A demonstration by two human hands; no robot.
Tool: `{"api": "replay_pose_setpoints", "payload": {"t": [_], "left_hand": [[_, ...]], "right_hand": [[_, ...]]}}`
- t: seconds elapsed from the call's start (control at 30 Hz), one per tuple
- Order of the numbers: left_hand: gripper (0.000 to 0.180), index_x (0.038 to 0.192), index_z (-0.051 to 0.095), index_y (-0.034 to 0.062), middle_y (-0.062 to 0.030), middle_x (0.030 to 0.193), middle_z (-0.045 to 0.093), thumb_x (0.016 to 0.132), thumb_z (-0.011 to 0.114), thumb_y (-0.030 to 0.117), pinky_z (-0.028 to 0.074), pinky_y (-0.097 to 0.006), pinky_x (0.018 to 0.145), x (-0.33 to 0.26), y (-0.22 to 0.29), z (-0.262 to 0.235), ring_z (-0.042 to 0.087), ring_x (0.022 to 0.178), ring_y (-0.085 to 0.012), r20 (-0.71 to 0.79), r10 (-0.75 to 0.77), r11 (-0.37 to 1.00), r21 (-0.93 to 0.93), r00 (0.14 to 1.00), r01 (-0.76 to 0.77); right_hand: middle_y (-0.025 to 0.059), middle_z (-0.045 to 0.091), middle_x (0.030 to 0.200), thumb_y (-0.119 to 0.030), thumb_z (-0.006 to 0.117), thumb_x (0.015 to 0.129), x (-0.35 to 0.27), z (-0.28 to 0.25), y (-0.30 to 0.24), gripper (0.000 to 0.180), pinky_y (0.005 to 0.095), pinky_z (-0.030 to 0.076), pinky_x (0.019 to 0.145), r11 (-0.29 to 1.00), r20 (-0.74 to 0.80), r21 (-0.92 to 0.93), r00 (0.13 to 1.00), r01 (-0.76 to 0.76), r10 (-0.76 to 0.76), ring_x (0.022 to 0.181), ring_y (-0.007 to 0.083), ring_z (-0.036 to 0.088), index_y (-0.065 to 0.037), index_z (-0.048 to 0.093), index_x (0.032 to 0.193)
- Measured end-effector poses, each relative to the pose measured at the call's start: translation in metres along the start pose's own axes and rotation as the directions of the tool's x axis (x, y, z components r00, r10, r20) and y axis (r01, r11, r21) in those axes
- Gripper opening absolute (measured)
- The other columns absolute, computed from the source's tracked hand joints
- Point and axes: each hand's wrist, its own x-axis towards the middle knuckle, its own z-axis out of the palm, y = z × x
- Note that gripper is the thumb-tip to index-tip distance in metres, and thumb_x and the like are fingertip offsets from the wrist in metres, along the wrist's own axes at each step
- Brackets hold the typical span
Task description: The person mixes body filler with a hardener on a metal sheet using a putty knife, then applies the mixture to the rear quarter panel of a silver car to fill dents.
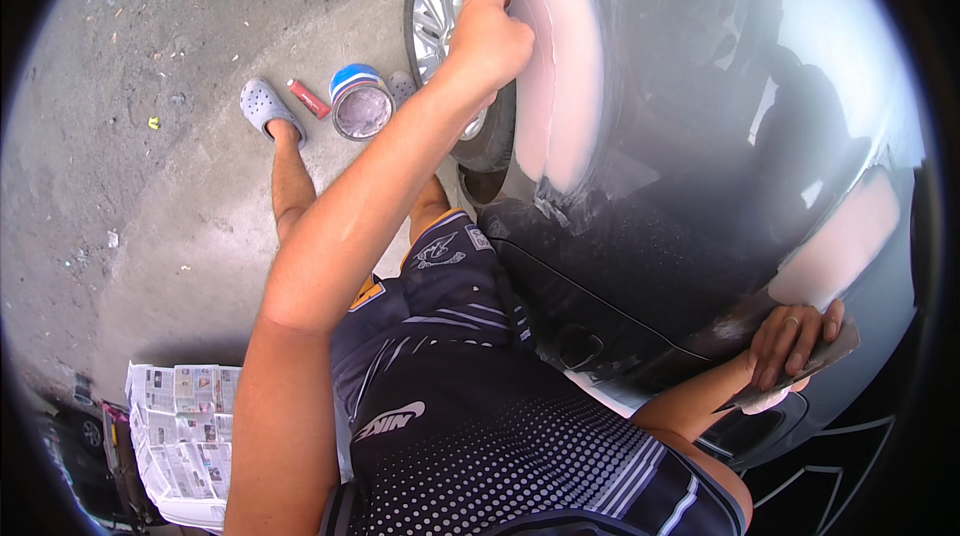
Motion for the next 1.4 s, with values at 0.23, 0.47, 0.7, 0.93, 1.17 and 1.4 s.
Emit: {"api": "replay_pose_setpoints", "payload": {"t": [0.23, 0.47, 0.7, 0.93, 1.17, 1.4], "left_hand": [[0.072, 0.152, 0.052, 0.0095, -0.016, 0.126, 0.054, 0.082, 0.055, -0.007, 0.047, -0.038, 0.106, -0.014, -0.005, 0.002, 0.055, 0.123, -0.0325, -0.031, 0.11, 0.985, 0.134, 0.993, -0.105], [0.074, 0.148, 0.057, 0.0136, -0.0152, 0.127, 0.054, 0.078, 0.063, -0.009, 0.048, -0.042, 0.103, -0.05, -0.04, 0.017, 0.055, 0.119, -0.0363, -0.054, 0.46, 0.863, 0.263, 0.886, -0.432], [0.094, 0.148, 0.058, 0.0156, -0.0198, 0.136, 0.053, 0.061, 0.052, -0.018, 0.041, -0.047, 0.112, -0.104, -0.07, 0.029, 0.051, 0.131, -0.0429, 0.011, 0.535, 0.794, 0.335, 0.845, -0.507], [0.093, 0.143, 0.063, 0.0166, -0.0199, 0.139, 0.052, 0.057, 0.057, -0.016, 0.04, -0.056, 0.114, -0.148, -0.116, 0.029, 0.048, 0.137, -0.0461, 0.121, 0.59, 0.727, 0.35, 0.798, -0.591], [0.084, 0.147, 0.059, 0.0178, -0.0141, 0.138, 0.057, 0.071, 0.059, -0.017, 0.041, -0.049, 0.114, -0.156, -0.115, -0.01, 0.053, 0.135, -0.0352, 0.289, 0.461, 0.788, 0.302, 0.839, -0.537], [0.058, 0.148, 0.054, 0.0074, -0.0183, 0.136, 0.063, 0.093, 0.051, -0.009, 0.043, -0.035, 0.11, -0.046, -0.067, -0.026, 0.059, 0.128, -0.0291, -0.017, 0.146, 0.989, -0.009, 0.989, -0.146]], "right_hand": [[0.0252, 0.075, 0.098, -0.003, 0.073, 0.094, 0.001, -0.011, -0.005, 0.049, 0.0444, 0.065, 0.059, 0.997, 0.102, 0.045, 0.993, -0.061, 0.056, 0.075, 0.04, 0.076, 0.001, 0.042, 0.131], [0.0224, 0.074, 0.087, -0.002, 0.074, 0.092, 0.001, -0.002, -0.002, 0.043, 0.0389, 0.058, 0.047, 1.0, 0.004, 0.019, 1.0, -0.015, 0.015, 0.065, 0.0345, 0.075, 0.004, 0.045, 0.123], [0.0219, 0.073, 0.083, -0.008, 0.065, 0.1, 0.005, 0.002, -0.001, 0.03, 0.039, 0.058, 0.045, 0.999, -0.017, 0.027, 0.999, -0.032, 0.032, 0.061, 0.0333, 0.074, 0.005, 0.046, 0.12], [0.0269, 0.073, 0.091, -0.012, 0.064, 0.101, 0.005, 0.002, -0.004, 0.035, 0.0419, 0.061, 0.049, 0.998, -0.008, 0.042, 0.999, -0.045, 0.045, 0.073, 0.0397, 0.076, 0.005, 0.044, 0.124], [0.0248, 0.072, 0.095, 0.0, 0.075, 0.09, -0.003, -0.004, -0.001, 0.05, 0.0432, 0.064, 0.054, 1.0, -0.008, -0.003, 1.0, -0.013, 0.013, 0.073, 0.037, 0.076, 0.003, 0.042, 0.128], [0.0229, 0.072, 0.098, 0.002, 0.075, 0.09, -0.006, -0.009, -0.005, 0.054, 0.041, 0.063, 0.054, 0.999, 0.038, -0.007, 0.999, -0.035, 0.036, 0.074, 0.0367, 0.076, 0.001, 0.041, 0.131]]}}
